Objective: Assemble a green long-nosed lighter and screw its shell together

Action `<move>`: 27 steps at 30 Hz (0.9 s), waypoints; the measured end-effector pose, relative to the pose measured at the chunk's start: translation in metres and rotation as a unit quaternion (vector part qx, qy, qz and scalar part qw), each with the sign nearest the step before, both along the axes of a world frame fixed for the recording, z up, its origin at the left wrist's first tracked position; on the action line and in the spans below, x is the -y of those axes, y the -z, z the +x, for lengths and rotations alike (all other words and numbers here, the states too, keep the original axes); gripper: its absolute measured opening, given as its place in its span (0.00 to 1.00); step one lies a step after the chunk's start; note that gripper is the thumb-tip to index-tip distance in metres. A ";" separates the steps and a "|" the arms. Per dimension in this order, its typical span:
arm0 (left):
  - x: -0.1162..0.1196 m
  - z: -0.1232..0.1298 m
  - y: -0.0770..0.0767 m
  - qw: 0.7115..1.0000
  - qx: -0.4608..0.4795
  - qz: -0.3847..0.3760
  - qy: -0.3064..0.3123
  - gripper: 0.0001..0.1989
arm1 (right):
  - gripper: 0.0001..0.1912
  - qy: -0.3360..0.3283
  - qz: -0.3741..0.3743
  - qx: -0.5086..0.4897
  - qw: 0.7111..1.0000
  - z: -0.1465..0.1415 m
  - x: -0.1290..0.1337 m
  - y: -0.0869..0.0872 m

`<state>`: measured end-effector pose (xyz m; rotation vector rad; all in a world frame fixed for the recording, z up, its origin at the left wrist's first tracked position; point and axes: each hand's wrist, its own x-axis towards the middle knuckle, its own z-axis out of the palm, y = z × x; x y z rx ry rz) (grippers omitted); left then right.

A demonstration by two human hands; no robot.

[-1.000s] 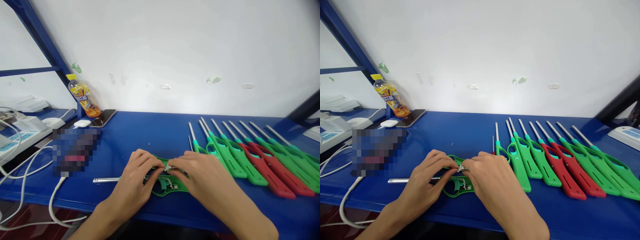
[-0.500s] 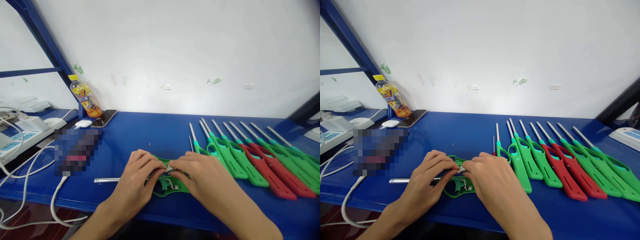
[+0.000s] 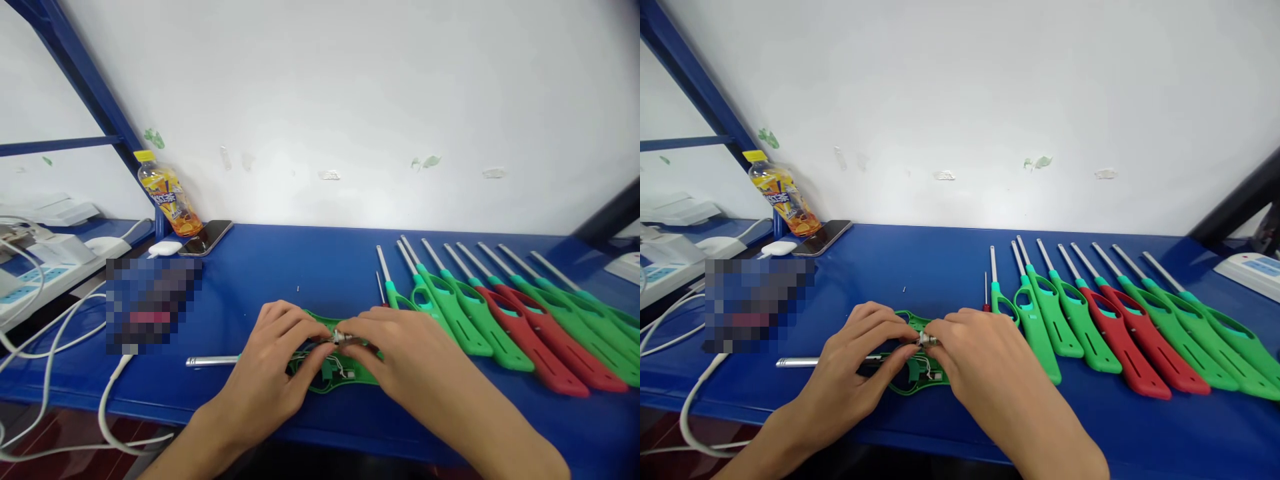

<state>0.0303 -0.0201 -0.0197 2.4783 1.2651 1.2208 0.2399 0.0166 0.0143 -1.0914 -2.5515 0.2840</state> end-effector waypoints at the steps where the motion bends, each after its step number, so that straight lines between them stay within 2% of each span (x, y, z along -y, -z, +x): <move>1: 0.000 0.000 0.000 1.000 -0.001 -0.002 0.000 0.06 | 0.08 0.002 -0.001 -0.001 1.000 0.001 0.000 0.000; 13: -0.003 -0.001 0.002 1.000 -0.002 0.017 -0.009 0.07 | 0.08 0.010 -0.010 0.006 1.000 0.000 -0.002 0.002; 27: -0.002 -0.001 0.001 0.999 0.005 0.036 -0.006 0.08 | 0.09 -0.011 -0.005 -0.001 1.000 -0.004 0.003 -0.001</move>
